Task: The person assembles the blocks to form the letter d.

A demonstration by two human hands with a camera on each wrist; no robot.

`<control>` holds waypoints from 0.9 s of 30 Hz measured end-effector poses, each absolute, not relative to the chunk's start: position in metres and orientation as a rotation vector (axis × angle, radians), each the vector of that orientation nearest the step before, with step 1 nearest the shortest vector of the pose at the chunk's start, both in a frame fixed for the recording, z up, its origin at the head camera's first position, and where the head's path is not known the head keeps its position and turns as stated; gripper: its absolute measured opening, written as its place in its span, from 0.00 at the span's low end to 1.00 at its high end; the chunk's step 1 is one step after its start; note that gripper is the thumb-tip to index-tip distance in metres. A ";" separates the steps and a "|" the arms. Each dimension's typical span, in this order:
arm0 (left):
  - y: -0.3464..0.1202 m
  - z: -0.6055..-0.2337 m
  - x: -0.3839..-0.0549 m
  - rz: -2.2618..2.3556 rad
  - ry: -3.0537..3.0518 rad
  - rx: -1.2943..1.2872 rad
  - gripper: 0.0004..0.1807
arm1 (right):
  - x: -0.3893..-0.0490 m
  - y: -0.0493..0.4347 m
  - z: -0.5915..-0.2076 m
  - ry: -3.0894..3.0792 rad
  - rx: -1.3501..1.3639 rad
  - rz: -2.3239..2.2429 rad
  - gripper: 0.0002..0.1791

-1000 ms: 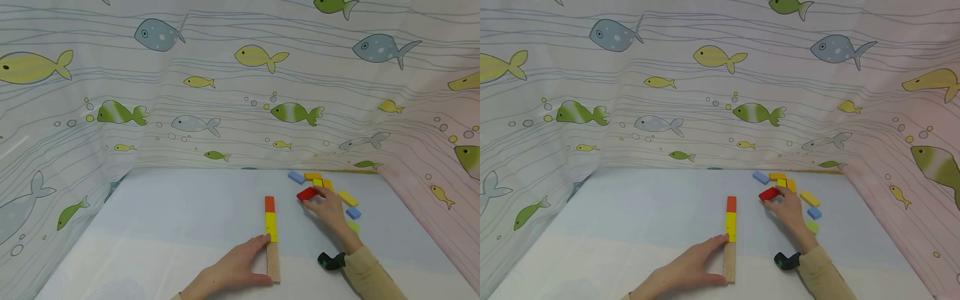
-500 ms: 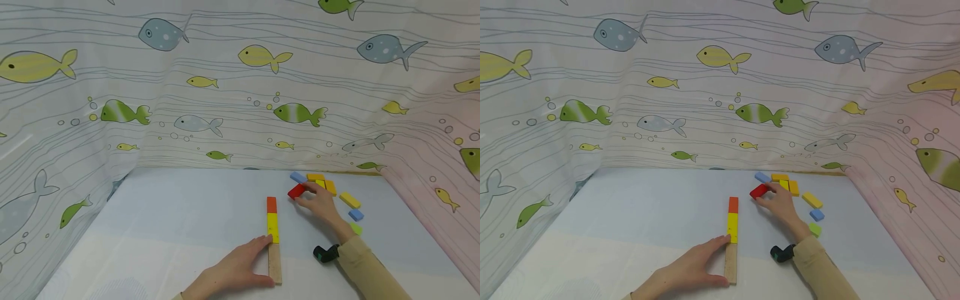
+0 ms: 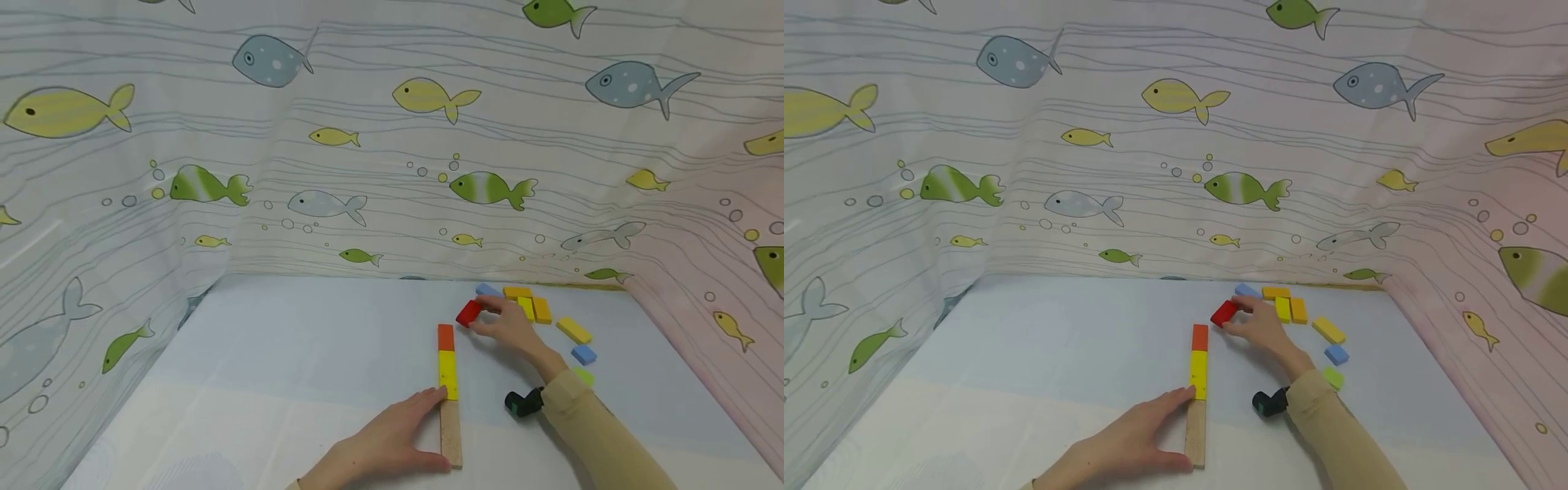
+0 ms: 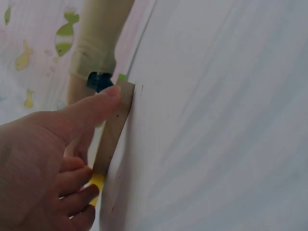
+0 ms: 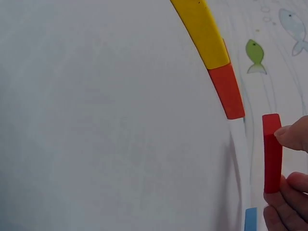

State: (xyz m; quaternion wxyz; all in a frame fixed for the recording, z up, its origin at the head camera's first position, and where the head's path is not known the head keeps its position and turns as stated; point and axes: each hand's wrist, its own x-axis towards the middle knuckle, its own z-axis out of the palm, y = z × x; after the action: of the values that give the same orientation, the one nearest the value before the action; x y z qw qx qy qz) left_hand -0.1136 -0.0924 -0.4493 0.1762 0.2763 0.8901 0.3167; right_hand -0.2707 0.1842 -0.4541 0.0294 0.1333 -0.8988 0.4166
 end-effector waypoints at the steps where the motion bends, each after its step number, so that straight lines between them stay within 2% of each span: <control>1: -0.092 -0.449 -0.114 0.900 2.516 0.777 0.52 | -0.272 0.183 -0.455 -2.771 0.426 1.292 0.33; 19: -0.092 -0.447 -0.112 0.908 2.520 0.787 0.52 | -0.289 0.163 -0.462 -2.876 0.452 1.216 0.33; 27: -0.089 -0.448 -0.111 0.884 2.496 0.702 0.50 | -0.292 0.160 -0.464 -2.846 0.414 1.320 0.27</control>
State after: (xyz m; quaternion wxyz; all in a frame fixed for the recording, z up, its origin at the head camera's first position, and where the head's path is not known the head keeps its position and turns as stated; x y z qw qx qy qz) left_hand -0.1112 -0.0890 -0.4476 0.1998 0.2510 0.8928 0.3163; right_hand -0.2921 0.1603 -0.4636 -0.0113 0.1309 -0.8993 0.4172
